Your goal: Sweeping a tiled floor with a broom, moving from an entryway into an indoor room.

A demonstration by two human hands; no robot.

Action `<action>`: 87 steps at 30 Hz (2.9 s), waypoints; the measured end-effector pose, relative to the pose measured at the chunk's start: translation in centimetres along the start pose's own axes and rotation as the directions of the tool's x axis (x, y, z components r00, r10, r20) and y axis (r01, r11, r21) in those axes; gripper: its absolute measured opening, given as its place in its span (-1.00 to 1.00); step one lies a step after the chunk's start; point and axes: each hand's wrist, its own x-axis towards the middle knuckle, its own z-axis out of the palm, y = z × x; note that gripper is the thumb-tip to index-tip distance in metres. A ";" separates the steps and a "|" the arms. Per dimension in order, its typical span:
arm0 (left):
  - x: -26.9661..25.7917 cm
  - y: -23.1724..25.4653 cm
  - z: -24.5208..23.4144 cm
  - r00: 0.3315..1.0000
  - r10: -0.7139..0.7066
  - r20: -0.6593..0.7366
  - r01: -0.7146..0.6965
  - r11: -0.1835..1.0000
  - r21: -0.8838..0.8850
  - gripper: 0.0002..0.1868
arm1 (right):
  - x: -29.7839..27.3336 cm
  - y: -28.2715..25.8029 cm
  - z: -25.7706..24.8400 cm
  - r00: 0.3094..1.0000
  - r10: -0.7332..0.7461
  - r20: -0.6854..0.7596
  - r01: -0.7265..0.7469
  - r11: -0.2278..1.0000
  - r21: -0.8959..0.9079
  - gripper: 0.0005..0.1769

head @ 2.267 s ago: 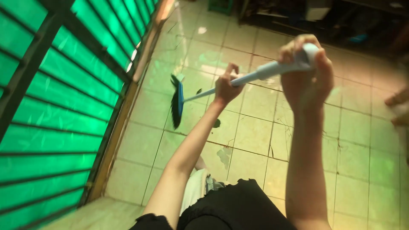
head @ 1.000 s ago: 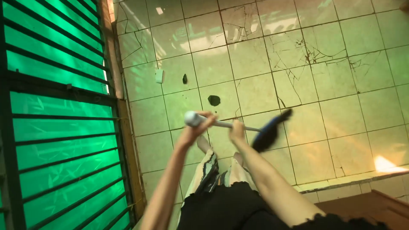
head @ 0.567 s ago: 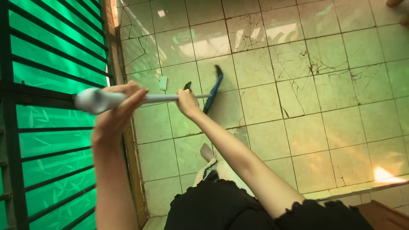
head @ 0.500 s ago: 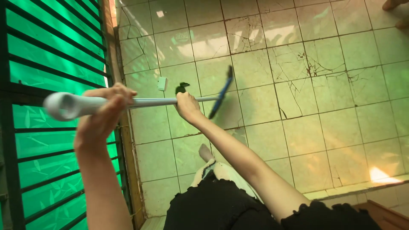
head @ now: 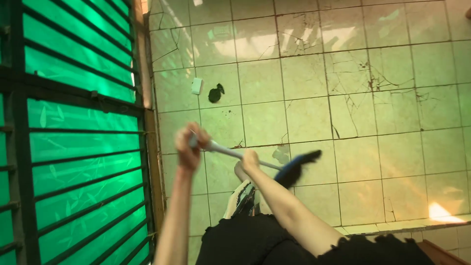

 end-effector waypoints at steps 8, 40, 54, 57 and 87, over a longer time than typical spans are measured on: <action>2.8 17.9 2.3 0.972 0.167 0.163 -0.203 0.949 0.241 -0.62 | 6.3 -23.1 -3.6 0.917 -0.279 -0.286 0.361 0.885 0.293 -0.95; -3.0 -45.5 36.5 0.786 -0.615 0.062 0.612 0.789 0.064 -0.40 | -9.8 46.1 -26.4 0.742 0.669 -0.052 -0.650 0.736 0.189 -0.78; 12.3 -7.1 36.1 0.978 0.086 0.188 -0.141 0.943 0.302 -0.22 | 5.7 12.0 -35.6 0.967 -0.247 0.057 -0.081 -0.091 0.993 -0.53; 13.7 -3.0 38.4 0.965 0.198 0.174 -0.253 0.879 0.404 -0.29 | 8.0 5.3 -39.5 0.834 -0.449 -0.320 0.551 0.707 0.443 -0.79; 13.9 -9.6 39.0 0.973 -0.082 0.215 -0.013 0.913 0.407 -0.49 | 13.1 17.2 -26.1 0.972 0.066 -0.227 0.210 0.199 0.957 -0.63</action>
